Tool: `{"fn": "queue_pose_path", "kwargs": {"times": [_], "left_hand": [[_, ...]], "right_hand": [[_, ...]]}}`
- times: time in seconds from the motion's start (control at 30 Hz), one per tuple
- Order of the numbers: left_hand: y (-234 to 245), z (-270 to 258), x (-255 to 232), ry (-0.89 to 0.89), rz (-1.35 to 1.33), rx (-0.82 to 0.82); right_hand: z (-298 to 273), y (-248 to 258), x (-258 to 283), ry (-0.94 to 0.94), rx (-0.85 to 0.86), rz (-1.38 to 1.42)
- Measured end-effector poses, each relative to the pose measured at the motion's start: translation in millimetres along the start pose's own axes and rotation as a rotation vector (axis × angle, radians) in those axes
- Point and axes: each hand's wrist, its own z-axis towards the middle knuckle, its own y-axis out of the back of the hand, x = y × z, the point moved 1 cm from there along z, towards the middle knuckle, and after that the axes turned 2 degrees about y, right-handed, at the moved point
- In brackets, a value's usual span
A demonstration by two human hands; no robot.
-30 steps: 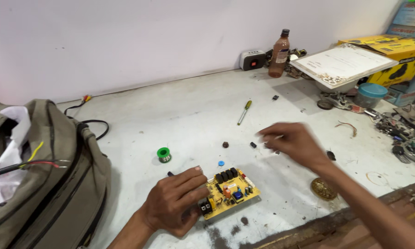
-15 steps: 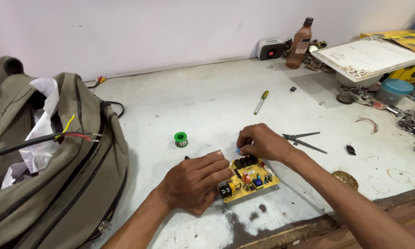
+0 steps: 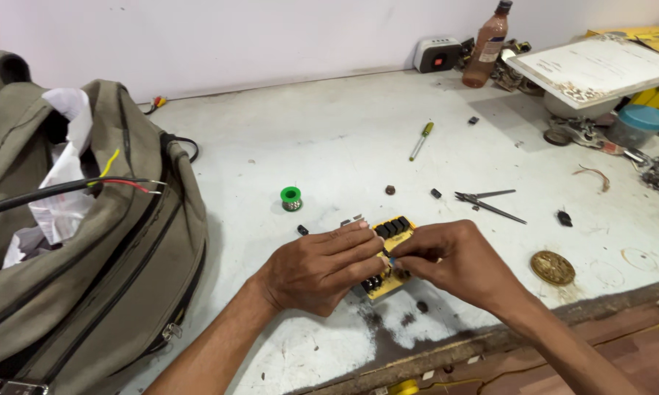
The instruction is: The person holds a green circuit board, flips it to inspect both sides, and uses a soldering iron to apply solder to several points. They then use a multimeter to test continuity across different components on the board.
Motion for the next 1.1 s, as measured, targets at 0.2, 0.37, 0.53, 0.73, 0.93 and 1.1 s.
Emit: {"fn": "queue_pose_path", "kwargs": {"times": [0.2, 0.37, 0.53, 0.73, 0.93, 1.1], "left_hand": [[3, 3, -2, 0.000, 0.021, 0.002], [1, 4, 0, 0.022, 0.008, 0.010], [-2, 3, 0, 0.045, 0.010, 0.004], [-5, 1, 2, 0.067, -0.012, 0.009], [-7, 0, 4, 0.065, -0.026, 0.008], [-8, -1, 4, 0.065, -0.030, 0.011]], "right_hand": [[9, 0, 15, 0.083, 0.073, -0.244], [20, -2, 19, 0.026, 0.159, -0.354], [31, -1, 24, -0.042, 0.239, -0.306], [35, 0, 27, -0.037, 0.280, -0.337], [35, 0, 32, -0.059, 0.290, -0.336], [35, 1, 36, -0.087, 0.308, -0.354]]}}
